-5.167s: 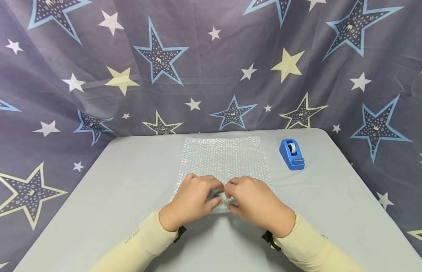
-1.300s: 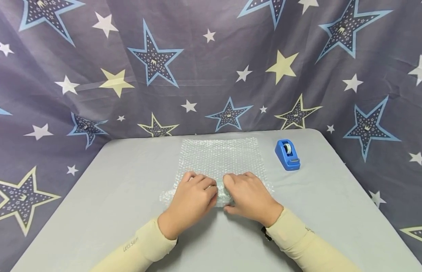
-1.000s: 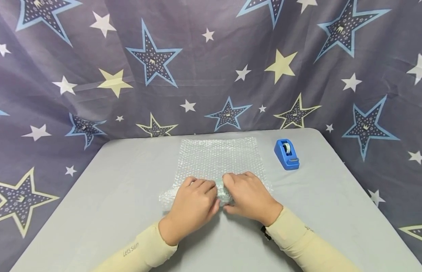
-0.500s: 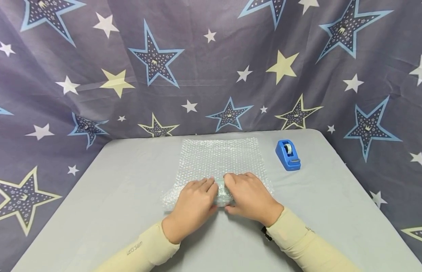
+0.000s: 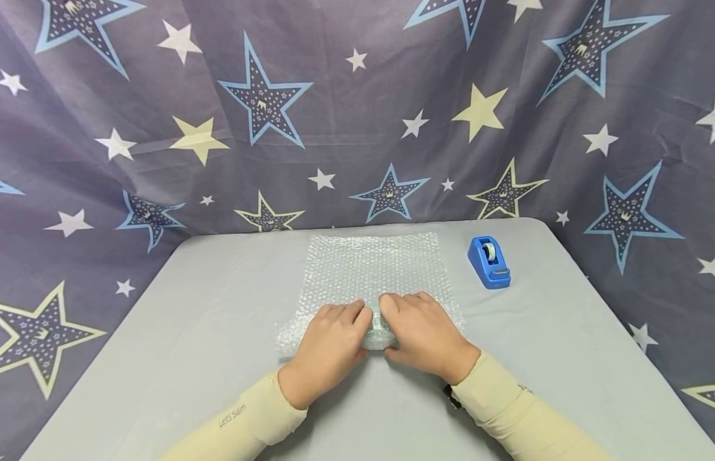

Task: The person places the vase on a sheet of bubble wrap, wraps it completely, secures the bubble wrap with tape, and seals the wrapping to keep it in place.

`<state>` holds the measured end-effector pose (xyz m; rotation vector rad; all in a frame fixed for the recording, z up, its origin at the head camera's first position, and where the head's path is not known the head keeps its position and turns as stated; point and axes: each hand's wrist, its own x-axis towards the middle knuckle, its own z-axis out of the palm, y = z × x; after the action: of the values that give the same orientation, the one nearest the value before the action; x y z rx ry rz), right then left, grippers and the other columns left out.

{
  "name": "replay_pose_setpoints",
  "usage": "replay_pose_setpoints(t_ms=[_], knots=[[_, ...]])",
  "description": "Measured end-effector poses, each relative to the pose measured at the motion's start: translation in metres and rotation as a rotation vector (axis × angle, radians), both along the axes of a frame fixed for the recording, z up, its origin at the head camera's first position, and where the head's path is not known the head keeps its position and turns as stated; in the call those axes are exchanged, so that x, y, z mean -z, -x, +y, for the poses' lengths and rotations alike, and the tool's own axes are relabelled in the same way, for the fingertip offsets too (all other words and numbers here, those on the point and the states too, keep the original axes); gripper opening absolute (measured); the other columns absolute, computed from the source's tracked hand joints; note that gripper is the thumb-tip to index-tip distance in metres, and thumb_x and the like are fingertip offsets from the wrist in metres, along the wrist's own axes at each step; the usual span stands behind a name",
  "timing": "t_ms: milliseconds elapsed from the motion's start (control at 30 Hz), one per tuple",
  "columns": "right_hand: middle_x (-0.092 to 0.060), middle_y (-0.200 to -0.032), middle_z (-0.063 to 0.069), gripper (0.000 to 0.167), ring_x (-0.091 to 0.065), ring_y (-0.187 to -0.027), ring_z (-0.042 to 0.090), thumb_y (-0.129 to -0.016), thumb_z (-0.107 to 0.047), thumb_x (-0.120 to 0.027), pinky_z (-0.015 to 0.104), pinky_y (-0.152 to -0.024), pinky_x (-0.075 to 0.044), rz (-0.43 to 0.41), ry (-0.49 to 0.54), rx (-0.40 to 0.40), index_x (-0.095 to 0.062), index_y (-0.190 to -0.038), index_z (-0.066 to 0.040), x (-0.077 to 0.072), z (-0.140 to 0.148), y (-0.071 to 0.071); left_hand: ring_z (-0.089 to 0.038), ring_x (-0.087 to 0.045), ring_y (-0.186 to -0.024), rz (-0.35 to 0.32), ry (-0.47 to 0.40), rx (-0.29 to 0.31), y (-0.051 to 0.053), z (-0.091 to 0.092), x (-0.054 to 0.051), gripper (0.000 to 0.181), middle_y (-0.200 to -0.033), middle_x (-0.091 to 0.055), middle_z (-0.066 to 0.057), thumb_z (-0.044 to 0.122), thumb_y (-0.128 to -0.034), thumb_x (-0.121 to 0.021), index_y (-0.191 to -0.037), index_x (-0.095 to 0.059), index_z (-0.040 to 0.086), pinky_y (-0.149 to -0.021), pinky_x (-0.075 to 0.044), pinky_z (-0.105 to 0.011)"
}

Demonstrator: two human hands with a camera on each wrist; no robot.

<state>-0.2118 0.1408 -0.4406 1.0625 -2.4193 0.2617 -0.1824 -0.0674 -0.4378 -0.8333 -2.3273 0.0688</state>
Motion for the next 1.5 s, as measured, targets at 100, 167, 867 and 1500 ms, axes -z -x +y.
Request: replay_pose_setpoints(t_ms=[100, 167, 867, 1500], knots=[[-0.073, -0.109, 0.002, 0.078, -0.071, -0.093, 0.023, -0.056, -0.04, -0.095, 0.043, -0.087, -0.053, 0.006, 0.002, -0.005, -0.053, -0.116, -0.012, 0.0, 0.001, 0.001, -0.021, -0.065, -0.069, 0.006, -0.005, 0.006, 0.0, -0.001, -0.001, 0.032, -0.083, -0.064, -0.002, 0.013, -0.0695, -0.082, -0.089, -0.057, 0.014, -0.065, -0.047, -0.036], [-0.073, -0.112, 0.003, 0.077, -0.072, -0.092, 0.023, -0.056, -0.04, -0.095, 0.042, -0.088, -0.052, 0.009, 0.006, -0.009, -0.054, -0.115, -0.012, 0.0, 0.001, 0.001, -0.021, -0.064, -0.068, 0.003, -0.01, 0.009, 0.0, -0.001, -0.002, 0.035, -0.082, -0.063, -0.001, 0.014, -0.0658, -0.083, -0.089, -0.057, 0.014, -0.064, -0.046, -0.036], [-0.055, -0.079, -0.014, 0.072, -0.062, -0.072, 0.013, -0.054, -0.043, -0.097, 0.038, -0.084, -0.049, -0.072, -0.014, -0.038, -0.045, -0.098, -0.019, -0.012, 0.001, -0.008, -0.019, -0.063, -0.067, -0.133, 0.027, 0.03, -0.006, -0.006, -0.015, 0.049, -0.085, -0.068, 0.001, 0.03, -0.0569, -0.092, -0.091, -0.059, 0.016, -0.064, -0.046, -0.035], [-0.061, -0.08, -0.015, 0.074, -0.062, -0.074, 0.007, -0.051, -0.046, -0.095, 0.039, -0.085, -0.048, -0.116, -0.041, -0.058, -0.046, -0.099, -0.018, -0.019, 0.002, -0.011, -0.017, -0.063, -0.066, -0.228, 0.034, 0.062, -0.008, -0.011, -0.023, 0.049, -0.086, -0.069, 0.002, 0.032, -0.0587, -0.089, -0.094, -0.059, 0.016, -0.06, -0.043, -0.033]])
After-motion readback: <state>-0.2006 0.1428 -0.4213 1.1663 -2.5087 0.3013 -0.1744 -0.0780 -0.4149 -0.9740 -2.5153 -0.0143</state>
